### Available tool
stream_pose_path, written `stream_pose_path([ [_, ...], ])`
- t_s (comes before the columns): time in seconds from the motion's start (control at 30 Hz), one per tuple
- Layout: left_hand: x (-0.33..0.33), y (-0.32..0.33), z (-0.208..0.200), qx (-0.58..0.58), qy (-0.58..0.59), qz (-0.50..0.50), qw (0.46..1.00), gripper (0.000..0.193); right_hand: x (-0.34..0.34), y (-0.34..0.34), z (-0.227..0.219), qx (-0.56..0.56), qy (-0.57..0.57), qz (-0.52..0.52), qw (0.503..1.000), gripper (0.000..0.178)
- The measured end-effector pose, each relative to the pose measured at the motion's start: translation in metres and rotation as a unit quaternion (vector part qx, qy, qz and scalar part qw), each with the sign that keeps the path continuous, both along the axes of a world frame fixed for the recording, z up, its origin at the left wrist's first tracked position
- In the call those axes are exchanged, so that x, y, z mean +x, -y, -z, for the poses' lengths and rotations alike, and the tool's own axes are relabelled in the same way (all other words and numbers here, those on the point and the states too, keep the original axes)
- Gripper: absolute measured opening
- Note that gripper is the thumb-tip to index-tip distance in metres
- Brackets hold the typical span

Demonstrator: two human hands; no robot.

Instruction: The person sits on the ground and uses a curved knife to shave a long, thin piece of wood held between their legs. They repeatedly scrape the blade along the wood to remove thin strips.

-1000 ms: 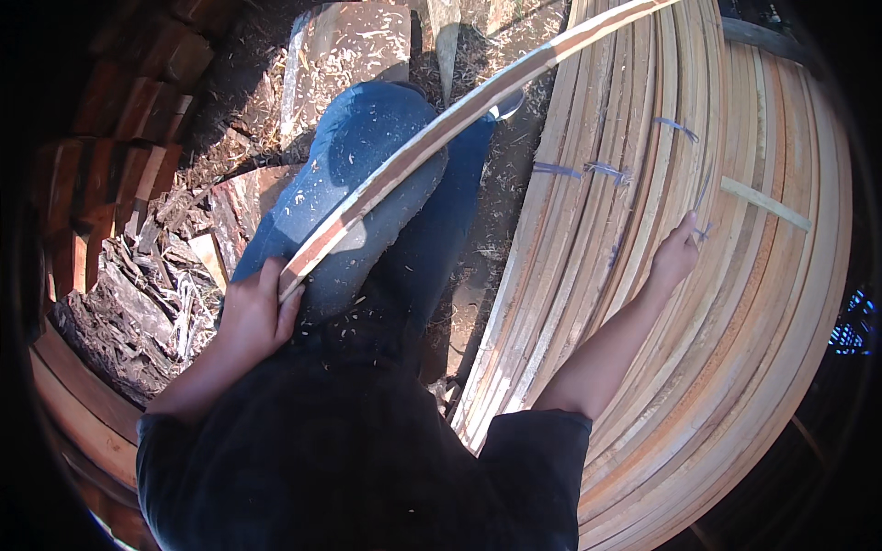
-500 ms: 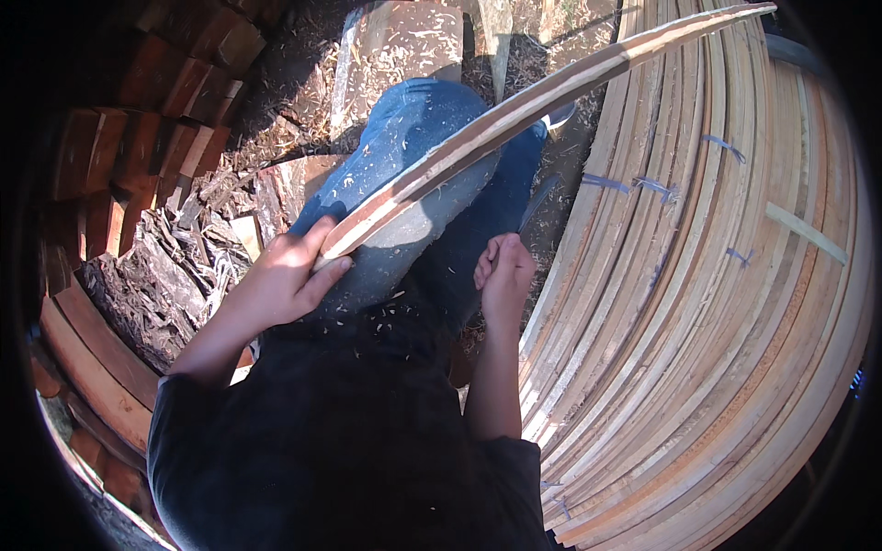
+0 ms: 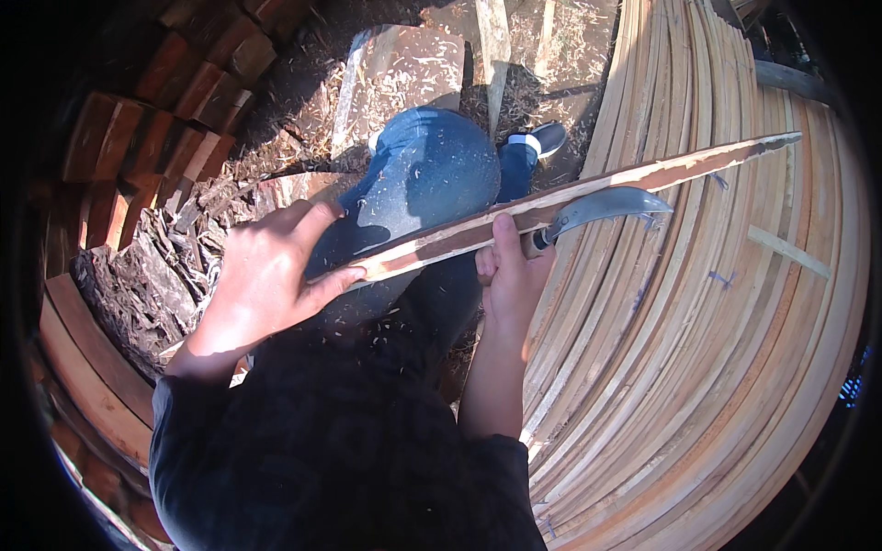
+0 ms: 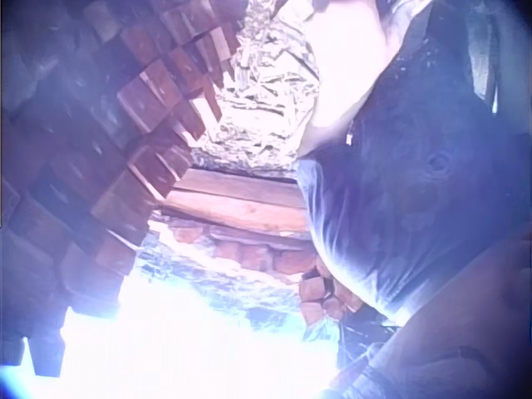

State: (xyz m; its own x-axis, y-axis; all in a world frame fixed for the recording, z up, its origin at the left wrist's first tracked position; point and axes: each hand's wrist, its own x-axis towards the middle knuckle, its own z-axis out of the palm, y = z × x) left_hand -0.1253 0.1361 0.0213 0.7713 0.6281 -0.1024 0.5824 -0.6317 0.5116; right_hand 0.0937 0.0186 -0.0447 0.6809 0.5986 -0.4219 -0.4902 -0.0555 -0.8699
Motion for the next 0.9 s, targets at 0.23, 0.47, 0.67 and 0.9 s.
stream_pose_path([
  [0.23,-0.098,0.002,0.037,-0.196,-0.253,-0.017,0.947,0.076,0.010,0.008,0.012,0.008,-0.028,-0.048,0.998,0.029],
  [0.47,-0.115,0.019,0.064,-0.250,-0.118,0.008,0.961,0.046,0.004,0.018,0.009,0.008,-0.002,-0.009,1.000,0.033],
  [0.67,-0.123,0.029,0.085,-0.264,-0.011,0.008,0.964,0.050,-0.007,0.051,-0.001,-0.112,0.224,-0.131,0.959,0.037],
  [0.9,-0.114,0.042,0.098,-0.250,0.070,-0.024,0.965,0.046,-0.025,0.072,-0.009,-0.232,0.385,-0.232,0.863,0.021],
])
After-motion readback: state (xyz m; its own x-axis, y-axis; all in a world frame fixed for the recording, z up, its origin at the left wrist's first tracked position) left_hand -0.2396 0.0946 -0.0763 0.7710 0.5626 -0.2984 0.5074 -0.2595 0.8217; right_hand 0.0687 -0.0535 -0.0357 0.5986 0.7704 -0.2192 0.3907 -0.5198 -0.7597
